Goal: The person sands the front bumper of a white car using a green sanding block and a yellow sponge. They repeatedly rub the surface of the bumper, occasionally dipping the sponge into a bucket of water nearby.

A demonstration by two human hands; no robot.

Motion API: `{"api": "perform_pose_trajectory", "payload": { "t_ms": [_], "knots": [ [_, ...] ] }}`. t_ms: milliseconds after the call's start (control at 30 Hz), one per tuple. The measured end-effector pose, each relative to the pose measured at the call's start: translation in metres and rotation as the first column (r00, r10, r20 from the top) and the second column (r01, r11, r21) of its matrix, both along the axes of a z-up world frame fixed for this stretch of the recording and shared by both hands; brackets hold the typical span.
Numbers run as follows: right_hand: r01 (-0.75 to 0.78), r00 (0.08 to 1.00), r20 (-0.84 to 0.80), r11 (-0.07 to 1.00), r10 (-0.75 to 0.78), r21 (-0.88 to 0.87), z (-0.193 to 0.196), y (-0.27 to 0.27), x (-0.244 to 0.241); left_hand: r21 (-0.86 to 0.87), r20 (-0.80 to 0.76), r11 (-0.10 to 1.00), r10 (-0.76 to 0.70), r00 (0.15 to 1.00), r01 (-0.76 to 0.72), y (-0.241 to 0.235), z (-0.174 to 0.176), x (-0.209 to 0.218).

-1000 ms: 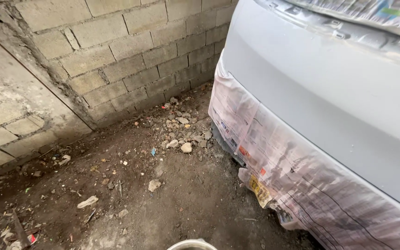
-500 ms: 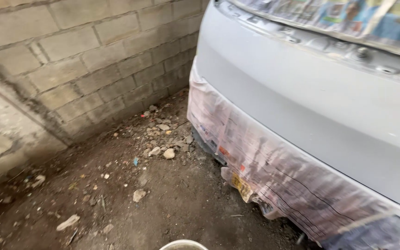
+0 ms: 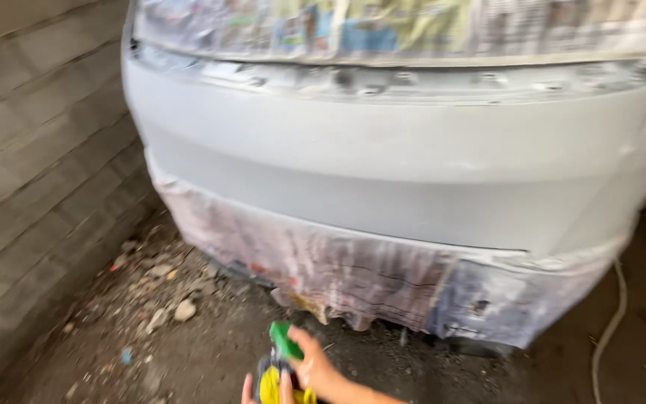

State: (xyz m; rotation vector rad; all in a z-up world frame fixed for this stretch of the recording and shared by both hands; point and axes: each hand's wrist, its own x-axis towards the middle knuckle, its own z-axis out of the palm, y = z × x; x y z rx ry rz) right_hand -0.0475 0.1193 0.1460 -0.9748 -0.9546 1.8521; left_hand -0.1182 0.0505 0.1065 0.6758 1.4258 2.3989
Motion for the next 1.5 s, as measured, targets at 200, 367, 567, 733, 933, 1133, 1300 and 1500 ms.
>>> {"api": "perform_pose_trajectory", "payload": {
  "t_ms": [200, 367, 567, 733, 933, 1133, 1300, 1500],
  "knots": [
    [0.362, 0.814, 0.245, 0.791, -0.526, 0.494, 0.185, 0.103, 0.216, -0.117, -0.56, 0.979, -0.202, 0.804, 0.165, 0.136, 0.308, 0.144],
    [0.533, 0.695, 0.119, 0.619, -0.709, 0.576, 0.278, 0.108, 0.369, -0.147, -0.692, 0.961, -0.268, 0.671, 0.232, 0.304, 0.379, 0.255],
    [0.648, 0.617, -0.02, 0.494, -0.787, 0.579, 0.291, 0.117, 0.496, -0.019, -0.934, 0.999, -0.033, 0.357, 0.042, 0.369, 0.408, 0.404],
    [0.709, 0.6, -0.053, 0.5, -0.798, 0.498, 0.265, 0.134, 0.524, 0.034, -0.954, 0.936, -0.074, 0.29, 0.35, 0.348, 0.428, 0.528],
    [0.806, 0.53, -0.216, 0.409, -0.82, 0.428, 0.245, 0.143, 0.519, -0.049, -0.993, 0.922, -0.085, 0.078, 0.385, 0.349, 0.41, 0.579],
    [0.813, 0.515, -0.118, 0.44, -0.849, 0.381, 0.244, 0.121, 0.514, -0.151, -0.965, 0.908, -0.22, 0.139, 0.39, 0.336, 0.409, 0.487],
    [0.77, 0.543, -0.072, 0.462, -0.837, 0.44, 0.245, 0.104, 0.502, -0.092, -0.937, 0.982, -0.141, 0.32, 0.165, 0.344, 0.381, 0.392],
    [0.687, 0.541, 0.079, 0.494, -0.837, 0.533, 0.255, 0.094, 0.491, -0.029, -0.846, 0.993, -0.086, 0.526, 0.115, 0.326, 0.333, 0.343]
  ]
}}
